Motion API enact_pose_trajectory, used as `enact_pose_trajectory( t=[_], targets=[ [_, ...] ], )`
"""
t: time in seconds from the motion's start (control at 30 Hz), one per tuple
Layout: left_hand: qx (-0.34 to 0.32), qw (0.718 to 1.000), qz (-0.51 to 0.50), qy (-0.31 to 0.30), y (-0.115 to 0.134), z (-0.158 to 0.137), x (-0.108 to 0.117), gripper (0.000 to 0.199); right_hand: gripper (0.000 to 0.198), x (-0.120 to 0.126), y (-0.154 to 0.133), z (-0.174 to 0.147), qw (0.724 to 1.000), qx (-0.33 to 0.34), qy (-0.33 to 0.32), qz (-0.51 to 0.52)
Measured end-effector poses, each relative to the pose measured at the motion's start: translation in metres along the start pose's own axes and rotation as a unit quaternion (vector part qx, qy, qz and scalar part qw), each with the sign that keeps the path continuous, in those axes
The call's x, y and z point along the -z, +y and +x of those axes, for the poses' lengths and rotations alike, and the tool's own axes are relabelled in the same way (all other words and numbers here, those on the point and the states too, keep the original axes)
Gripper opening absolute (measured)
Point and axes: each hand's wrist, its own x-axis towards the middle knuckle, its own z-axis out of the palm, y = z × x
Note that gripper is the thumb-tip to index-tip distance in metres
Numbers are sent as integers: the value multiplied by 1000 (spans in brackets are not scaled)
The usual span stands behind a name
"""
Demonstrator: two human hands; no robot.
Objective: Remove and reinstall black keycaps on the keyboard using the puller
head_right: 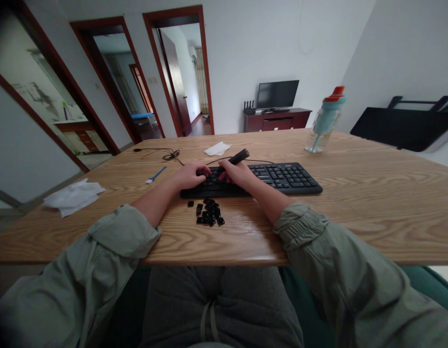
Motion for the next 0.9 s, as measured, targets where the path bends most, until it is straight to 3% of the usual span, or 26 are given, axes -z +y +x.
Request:
enact_pose_trajectory(
  t=[0.4, 0.63, 0.9],
  targets=[
    [-10, 999, 38, -12, 5, -2, 2, 29, 32, 7, 7, 5, 998, 46, 6, -45],
    [-29, 998, 54, -8, 0, -1, -1, 29, 31, 2, 4, 3, 999, 32, 8, -34],
    [-66, 998, -12, -4, 12, 2, -4, 42, 37, -1, 16, 6, 995, 94, -17, -22]
  ],
)
